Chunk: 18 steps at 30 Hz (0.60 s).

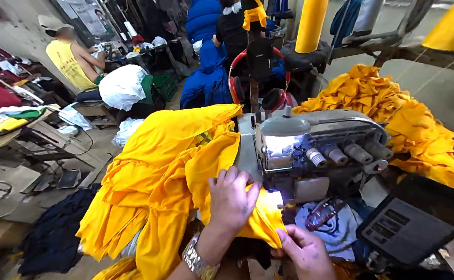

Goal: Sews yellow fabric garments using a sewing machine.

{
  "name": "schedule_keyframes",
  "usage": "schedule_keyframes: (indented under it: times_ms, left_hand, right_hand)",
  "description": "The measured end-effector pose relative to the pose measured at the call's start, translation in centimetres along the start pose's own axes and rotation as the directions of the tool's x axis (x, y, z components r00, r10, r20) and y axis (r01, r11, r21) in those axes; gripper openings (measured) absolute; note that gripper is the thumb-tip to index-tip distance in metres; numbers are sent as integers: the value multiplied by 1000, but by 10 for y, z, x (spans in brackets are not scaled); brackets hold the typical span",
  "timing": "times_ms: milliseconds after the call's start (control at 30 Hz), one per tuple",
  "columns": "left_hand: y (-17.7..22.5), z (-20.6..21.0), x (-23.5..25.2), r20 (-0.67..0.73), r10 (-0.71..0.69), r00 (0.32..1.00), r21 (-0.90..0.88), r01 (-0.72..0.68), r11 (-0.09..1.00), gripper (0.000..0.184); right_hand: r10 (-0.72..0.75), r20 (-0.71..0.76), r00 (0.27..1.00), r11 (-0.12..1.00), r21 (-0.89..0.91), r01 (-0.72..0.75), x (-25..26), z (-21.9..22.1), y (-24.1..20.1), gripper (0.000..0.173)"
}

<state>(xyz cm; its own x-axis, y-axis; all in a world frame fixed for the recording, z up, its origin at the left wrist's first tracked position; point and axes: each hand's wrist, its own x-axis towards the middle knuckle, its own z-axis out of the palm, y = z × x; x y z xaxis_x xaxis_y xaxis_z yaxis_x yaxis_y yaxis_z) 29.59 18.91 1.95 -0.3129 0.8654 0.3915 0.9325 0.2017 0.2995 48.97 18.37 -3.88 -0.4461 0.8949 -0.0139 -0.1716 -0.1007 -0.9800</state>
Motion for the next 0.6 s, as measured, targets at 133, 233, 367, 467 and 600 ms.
schedule_keyframes:
  times_ms: [133,233,367,467,600]
  left_hand:
    - [13,-5,25,150,-112,982,63,104,993,21]
    - [17,-8,41,238,-138,961,68,125,990,14]
    - [13,-4,43,221,-110,969,54,101,993,12]
    - [7,-5,59,233,-77,969,19,74,997,11]
    - [-9,-17,40,56,78,995,-72,-74,995,27]
  right_hand:
    - [-47,-52,998,995,90,51,15,-1,3,13]
    - [-102,-83,991,990,87,109,20,4,3,13]
    - [-148,-92,985,989,7,149,9,8,3,10]
    - [-166,-170,971,986,1,169,23,20,5,14]
    - [-157,-256,954,985,22,168,44,28,8,41]
